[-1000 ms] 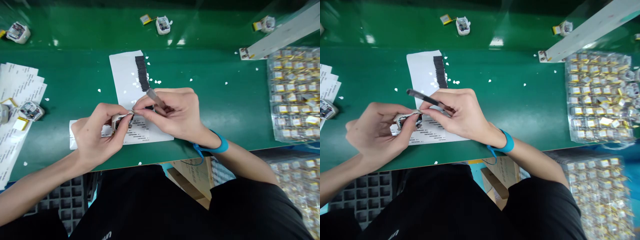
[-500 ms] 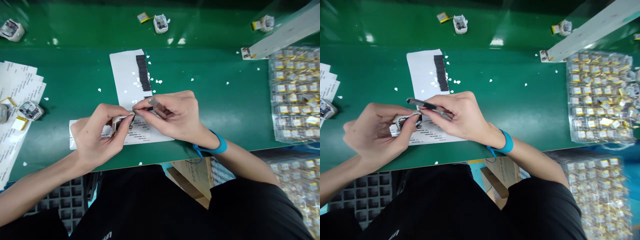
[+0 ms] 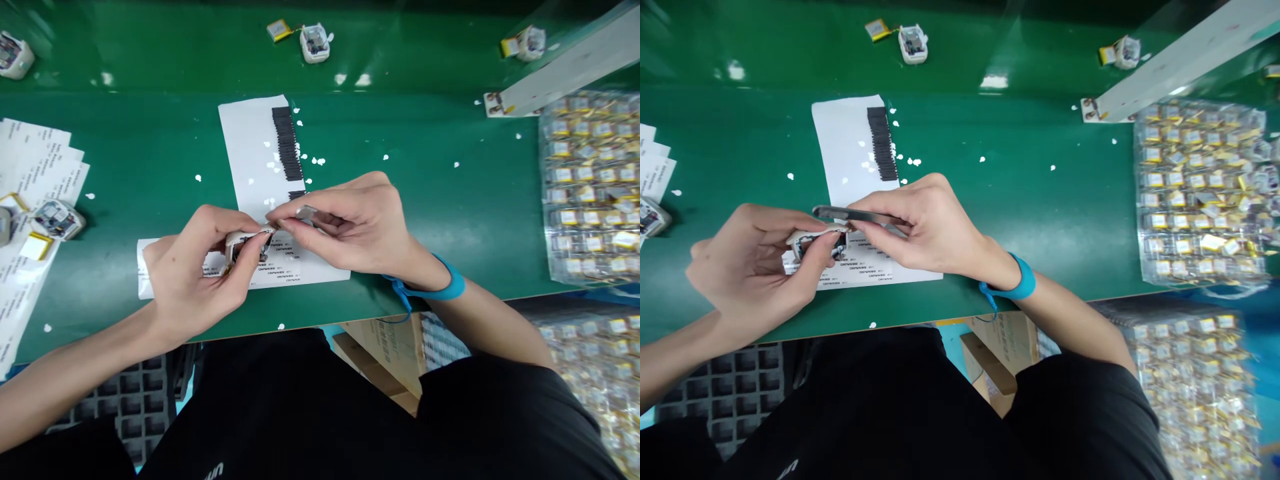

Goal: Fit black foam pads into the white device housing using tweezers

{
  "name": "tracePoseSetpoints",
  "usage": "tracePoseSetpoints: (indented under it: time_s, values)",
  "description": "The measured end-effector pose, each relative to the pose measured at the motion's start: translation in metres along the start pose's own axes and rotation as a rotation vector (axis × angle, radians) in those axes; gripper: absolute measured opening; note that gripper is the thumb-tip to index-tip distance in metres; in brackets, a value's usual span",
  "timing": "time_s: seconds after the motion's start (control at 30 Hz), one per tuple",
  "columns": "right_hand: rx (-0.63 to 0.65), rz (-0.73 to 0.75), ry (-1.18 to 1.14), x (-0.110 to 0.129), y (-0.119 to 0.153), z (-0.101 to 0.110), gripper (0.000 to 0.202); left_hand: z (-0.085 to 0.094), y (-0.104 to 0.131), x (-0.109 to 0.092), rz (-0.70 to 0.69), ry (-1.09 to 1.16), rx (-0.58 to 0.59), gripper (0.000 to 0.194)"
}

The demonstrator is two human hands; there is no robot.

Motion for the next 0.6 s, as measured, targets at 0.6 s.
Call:
tracePoseSetpoints:
  time_s: [0.6]
  values:
    - [0.139, 0.324, 0.629, 0.013, 0.014, -0.011, 0.033, -0.014, -0.008, 0.011, 0.248, 0.411, 0.142, 0.017]
Point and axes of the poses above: each hand's wrist, its own y-axis away from the middle knuckle, its own z-axis out of the back of the hand, x = y × z, the point moved 6 cm from there along -y, towards the middle knuckle, and after that the axes turned 15 degrees about -y, right-handed, at the moved point
